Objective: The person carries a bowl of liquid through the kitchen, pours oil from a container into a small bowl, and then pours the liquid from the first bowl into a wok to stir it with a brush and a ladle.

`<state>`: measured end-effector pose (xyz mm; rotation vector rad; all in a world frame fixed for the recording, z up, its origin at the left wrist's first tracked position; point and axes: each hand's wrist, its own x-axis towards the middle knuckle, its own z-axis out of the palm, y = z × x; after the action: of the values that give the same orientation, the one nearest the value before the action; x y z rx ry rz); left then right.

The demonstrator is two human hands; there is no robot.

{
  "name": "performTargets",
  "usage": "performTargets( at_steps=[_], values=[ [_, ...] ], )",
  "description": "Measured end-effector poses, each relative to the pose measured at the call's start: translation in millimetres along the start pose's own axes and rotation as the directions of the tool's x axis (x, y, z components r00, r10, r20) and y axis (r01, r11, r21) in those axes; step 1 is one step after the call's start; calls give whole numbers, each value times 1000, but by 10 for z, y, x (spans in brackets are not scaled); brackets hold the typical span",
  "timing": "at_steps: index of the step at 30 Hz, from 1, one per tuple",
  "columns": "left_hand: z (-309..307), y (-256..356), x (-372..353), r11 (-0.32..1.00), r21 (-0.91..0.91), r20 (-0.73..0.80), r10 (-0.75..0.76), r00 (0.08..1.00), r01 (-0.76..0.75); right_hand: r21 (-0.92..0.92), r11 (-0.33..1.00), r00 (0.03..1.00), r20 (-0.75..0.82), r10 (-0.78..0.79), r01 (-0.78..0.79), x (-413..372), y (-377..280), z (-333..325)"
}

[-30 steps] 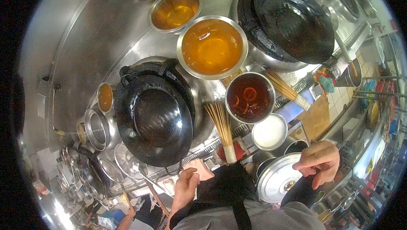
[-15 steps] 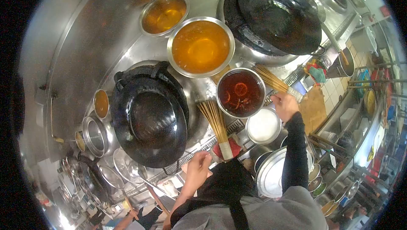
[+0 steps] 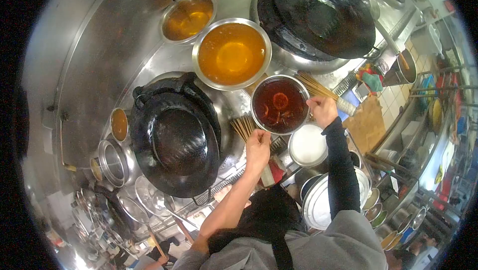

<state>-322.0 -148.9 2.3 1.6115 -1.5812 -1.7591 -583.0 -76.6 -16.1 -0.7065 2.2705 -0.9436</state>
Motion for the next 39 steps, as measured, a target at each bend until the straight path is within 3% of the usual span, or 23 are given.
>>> performTargets(
  at_steps=[7,10,13,15,18,21,25,26,28,30,31,33,36,37,39],
  values=[
    [1,43,51,995,-9,-58,95,994,-96,150,985,996,50,79,-86,-17,-95,4],
    [-44,92,95,982,102,-107,169,980,-158,137,983,990,92,109,-121,-80,-193,-18],
    [-54,54,140,989,61,-105,141,984,-136,93,995,1000,-13,-20,21,-12,96,127],
    [-68,19,173,974,109,-119,211,970,-199,109,994,1000,5,16,-16,-29,92,127],
    [-99,50,222,973,142,-131,201,971,-183,131,991,1000,10,29,-30,-70,-18,136],
    [-84,-171,325,980,85,-126,188,974,-178,190,981,999,-19,38,-34,-113,-75,150],
    [-83,-160,273,989,-50,-86,138,987,-142,326,944,993,120,4,-43,-188,-94,4],
    [-84,-173,242,985,-122,-59,117,991,-124,268,962,986,164,13,-57,-305,-229,-167],
    [-90,-289,105,996,-46,46,81,996,-79,-189,954,970,-30,-241,232,-398,70,-423],
    [-48,-375,-99,989,111,149,82,985,-100,-394,901,982,27,-185,180,-628,331,-698],
    [-2,-416,-210,986,166,274,-19,961,-28,-464,869,985,109,-136,172,-686,586,-749],
    [170,-410,-433,959,255,437,-232,869,128,-544,813,977,147,-151,208,-881,922,-683],
    [453,-607,-531,970,239,418,-143,897,43,-465,881,946,238,221,-89,-1064,605,-617],
    [500,-652,-511,960,278,385,-119,915,8,-425,904,971,194,138,-44,-1068,752,-582],
    [538,-708,-484,969,246,362,-89,928,-2,-370,921,963,182,197,-119,-1046,767,-596]
  ],
)
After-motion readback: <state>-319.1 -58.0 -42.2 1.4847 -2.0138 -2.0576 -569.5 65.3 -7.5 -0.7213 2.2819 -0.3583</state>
